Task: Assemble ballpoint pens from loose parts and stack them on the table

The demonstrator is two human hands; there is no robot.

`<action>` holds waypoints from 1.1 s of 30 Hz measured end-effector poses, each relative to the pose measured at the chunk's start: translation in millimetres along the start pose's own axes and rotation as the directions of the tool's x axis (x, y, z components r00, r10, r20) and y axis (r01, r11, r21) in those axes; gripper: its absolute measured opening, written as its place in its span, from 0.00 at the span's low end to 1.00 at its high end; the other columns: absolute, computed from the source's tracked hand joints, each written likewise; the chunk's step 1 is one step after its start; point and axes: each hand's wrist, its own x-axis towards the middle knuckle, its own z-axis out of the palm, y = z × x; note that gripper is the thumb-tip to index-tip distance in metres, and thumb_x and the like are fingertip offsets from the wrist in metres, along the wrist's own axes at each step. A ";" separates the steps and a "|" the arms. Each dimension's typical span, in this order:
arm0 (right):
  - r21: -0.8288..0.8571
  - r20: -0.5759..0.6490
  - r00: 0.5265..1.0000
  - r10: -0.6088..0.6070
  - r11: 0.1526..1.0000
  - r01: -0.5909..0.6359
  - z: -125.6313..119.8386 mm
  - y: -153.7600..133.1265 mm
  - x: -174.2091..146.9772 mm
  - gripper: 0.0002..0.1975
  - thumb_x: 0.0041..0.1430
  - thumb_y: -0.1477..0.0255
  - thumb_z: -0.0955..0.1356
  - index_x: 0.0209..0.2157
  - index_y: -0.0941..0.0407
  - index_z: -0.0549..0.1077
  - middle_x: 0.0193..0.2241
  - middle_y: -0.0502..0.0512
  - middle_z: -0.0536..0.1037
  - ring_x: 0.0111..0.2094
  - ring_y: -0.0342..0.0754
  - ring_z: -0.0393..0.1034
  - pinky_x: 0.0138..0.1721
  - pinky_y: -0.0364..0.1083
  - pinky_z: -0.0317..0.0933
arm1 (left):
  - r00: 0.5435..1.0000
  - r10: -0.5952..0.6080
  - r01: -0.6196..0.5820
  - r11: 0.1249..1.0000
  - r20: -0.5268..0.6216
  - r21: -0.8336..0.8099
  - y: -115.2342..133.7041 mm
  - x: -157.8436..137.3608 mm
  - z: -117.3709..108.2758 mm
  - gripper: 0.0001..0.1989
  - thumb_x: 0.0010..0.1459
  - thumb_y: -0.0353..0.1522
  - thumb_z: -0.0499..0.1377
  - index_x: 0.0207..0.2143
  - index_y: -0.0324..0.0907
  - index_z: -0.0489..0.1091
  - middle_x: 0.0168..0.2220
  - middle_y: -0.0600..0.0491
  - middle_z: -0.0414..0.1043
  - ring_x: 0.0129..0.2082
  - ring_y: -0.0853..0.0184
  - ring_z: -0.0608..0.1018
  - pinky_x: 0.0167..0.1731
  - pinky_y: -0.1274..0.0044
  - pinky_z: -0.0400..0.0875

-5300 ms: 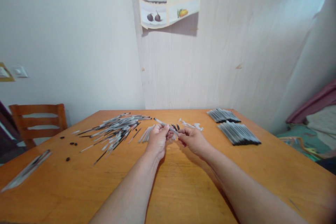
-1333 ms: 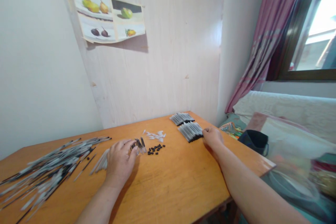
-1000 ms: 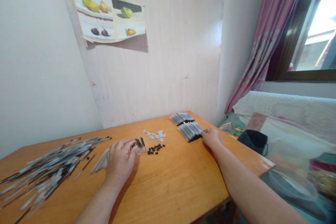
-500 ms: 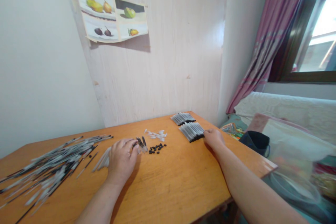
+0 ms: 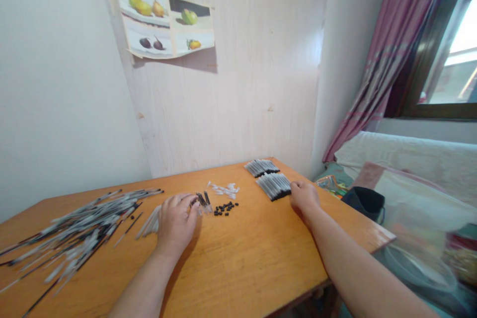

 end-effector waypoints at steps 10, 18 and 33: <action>-0.080 -0.038 0.984 -0.172 0.983 0.168 -7.9 -37.8 -28.6 0.22 0.64 0.62 0.56 0.39 0.56 0.79 0.38 0.60 0.80 0.39 0.50 0.71 0.31 0.43 0.53 | 0.995 -0.098 0.098 0.995 -0.016 -0.036 -0.8 0.7 -3.3 0.14 0.60 0.39 0.52 0.40 0.45 0.75 0.42 0.49 0.76 0.45 0.58 0.73 0.48 0.67 0.63; -0.033 0.065 0.917 -0.393 0.918 0.395 3.6 -85.9 -60.9 0.18 0.64 0.65 0.58 0.34 0.55 0.78 0.36 0.56 0.80 0.38 0.48 0.69 0.32 0.42 0.51 | 0.953 -0.291 0.276 0.948 -0.084 -0.157 -27.2 5.5 -1.7 0.16 0.59 0.39 0.51 0.39 0.42 0.76 0.41 0.48 0.77 0.46 0.58 0.75 0.50 0.67 0.64; 0.091 0.382 0.674 -0.632 0.752 0.653 54.9 -197.5 -156.8 0.13 0.59 0.66 0.62 0.35 0.54 0.78 0.36 0.57 0.80 0.39 0.50 0.72 0.34 0.43 0.56 | 0.623 -0.781 0.607 0.517 -0.042 -0.603 -61.6 6.7 -1.4 0.13 0.52 0.35 0.57 0.38 0.40 0.76 0.38 0.48 0.79 0.39 0.62 0.78 0.41 0.72 0.69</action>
